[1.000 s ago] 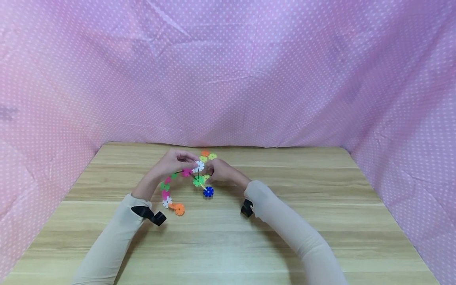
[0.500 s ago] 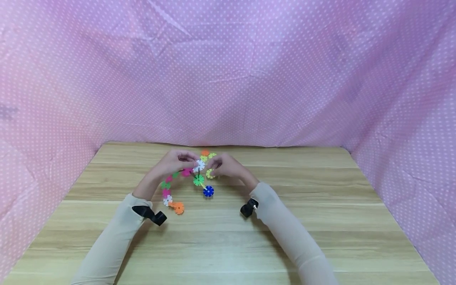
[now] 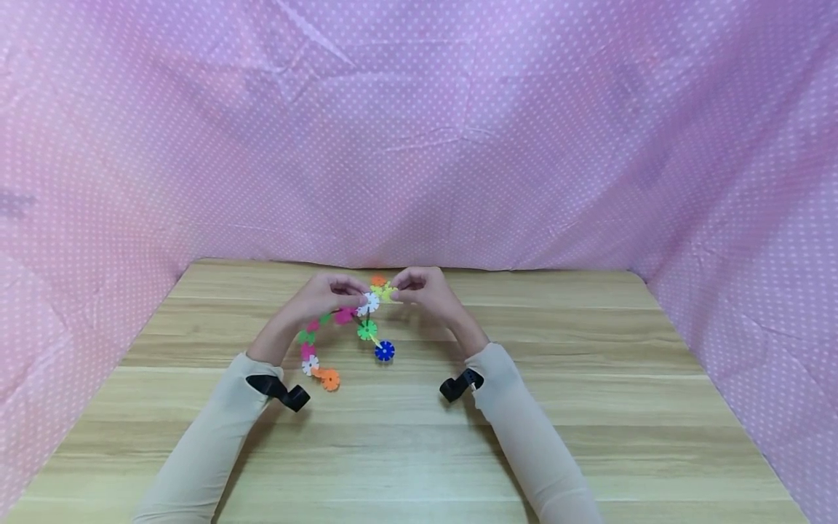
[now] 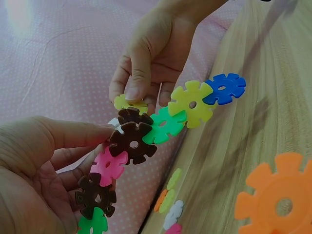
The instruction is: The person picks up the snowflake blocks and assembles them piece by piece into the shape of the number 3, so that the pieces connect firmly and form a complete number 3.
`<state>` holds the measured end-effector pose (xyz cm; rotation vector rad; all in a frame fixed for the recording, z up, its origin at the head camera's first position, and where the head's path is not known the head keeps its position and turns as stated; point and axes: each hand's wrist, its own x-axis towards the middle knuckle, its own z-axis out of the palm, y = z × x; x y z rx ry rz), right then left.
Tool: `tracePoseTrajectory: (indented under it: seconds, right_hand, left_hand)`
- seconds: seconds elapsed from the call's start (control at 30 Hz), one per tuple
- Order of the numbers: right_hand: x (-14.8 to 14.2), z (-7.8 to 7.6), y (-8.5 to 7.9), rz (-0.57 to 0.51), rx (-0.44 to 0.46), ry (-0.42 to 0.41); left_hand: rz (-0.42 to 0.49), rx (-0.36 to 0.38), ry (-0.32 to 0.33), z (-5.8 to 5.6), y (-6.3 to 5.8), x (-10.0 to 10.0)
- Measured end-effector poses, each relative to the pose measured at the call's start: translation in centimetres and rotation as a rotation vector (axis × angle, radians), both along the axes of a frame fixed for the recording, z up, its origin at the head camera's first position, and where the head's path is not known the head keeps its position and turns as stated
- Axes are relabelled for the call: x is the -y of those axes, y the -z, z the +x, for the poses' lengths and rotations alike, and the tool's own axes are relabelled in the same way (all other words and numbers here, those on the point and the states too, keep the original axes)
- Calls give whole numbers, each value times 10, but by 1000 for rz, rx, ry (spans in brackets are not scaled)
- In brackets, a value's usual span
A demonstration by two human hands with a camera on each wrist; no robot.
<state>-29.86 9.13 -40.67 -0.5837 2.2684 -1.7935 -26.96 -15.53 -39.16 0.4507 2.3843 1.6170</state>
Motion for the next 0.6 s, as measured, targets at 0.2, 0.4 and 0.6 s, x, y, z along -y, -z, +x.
tracePoseTrajectory:
  seconds: [0.2,0.4,0.6]
  right_hand:
    - [0,3,-1,-31,-9,19]
    - [0,3,1,-34,-36,15]
    - [-2,2,2,-31,-49,17]
  left_hand:
    - [-15,14,24,-5,2,-2]
    - [-64,6,56,-11,0,-7]
    - [-51,25,66,-15,1,-14]
